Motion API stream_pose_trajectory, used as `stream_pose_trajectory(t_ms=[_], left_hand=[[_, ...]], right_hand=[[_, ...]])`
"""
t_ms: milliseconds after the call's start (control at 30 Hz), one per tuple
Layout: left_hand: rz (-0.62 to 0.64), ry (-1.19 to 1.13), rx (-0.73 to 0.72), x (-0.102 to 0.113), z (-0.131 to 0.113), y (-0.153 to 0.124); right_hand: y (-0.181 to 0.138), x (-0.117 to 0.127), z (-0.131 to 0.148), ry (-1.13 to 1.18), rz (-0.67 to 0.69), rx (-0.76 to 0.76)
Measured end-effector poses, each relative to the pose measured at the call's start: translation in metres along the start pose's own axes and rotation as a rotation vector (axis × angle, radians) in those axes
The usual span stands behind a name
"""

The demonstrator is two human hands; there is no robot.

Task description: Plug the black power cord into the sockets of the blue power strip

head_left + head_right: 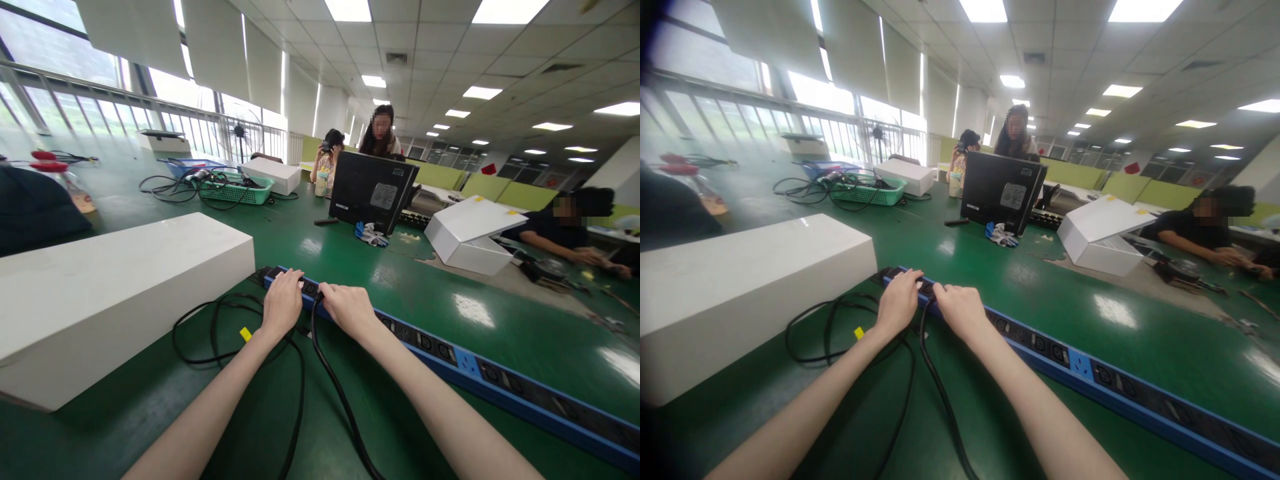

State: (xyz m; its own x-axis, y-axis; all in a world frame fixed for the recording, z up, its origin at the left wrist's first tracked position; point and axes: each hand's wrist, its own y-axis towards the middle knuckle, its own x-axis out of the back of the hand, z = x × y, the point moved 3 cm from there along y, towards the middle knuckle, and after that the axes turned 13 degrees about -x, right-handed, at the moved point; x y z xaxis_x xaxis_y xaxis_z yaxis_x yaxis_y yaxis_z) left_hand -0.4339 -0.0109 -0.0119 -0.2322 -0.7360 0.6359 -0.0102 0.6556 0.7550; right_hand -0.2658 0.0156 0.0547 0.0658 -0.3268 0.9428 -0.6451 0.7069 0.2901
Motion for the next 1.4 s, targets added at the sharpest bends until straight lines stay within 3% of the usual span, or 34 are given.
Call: stream_pose_trajectory(t_ms=[200,333,433,533,700,867,1133,1400], left_hand=[[0.028,-0.003,-0.04,0.003,-0.007,0.0],[0.024,-0.015,-0.042,0.002,-0.007,-0.001],[0.017,-0.021,-0.045,0.002,-0.007,-0.001],[0.016,-0.017,-0.049,0.002,-0.007,-0.001],[0.023,-0.014,-0.057,0.002,-0.008,-0.001],[0.074,-0.011,-0.1,0.003,-0.014,0.0],[0.139,0.031,-0.104,0.004,-0.018,0.001],[0.121,0.032,-0.1,0.004,-0.018,0.002]], right_hand=[[-0.003,0.003,-0.006,0.066,0.022,-0.029],[0.007,0.01,-0.025,0.149,0.076,-0.039],[0.013,0.016,-0.041,0.251,0.121,0.031],[0.01,0.023,-0.047,0.321,0.077,0.094],[-0.007,0.018,-0.021,0.217,-0.018,0.128],[-0.006,0.0,0.005,-0.016,-0.128,0.059],[-0.007,-0.012,0.014,-0.104,-0.202,0.036],[-0.004,-0.007,0.008,-0.047,-0.176,-0.02]])
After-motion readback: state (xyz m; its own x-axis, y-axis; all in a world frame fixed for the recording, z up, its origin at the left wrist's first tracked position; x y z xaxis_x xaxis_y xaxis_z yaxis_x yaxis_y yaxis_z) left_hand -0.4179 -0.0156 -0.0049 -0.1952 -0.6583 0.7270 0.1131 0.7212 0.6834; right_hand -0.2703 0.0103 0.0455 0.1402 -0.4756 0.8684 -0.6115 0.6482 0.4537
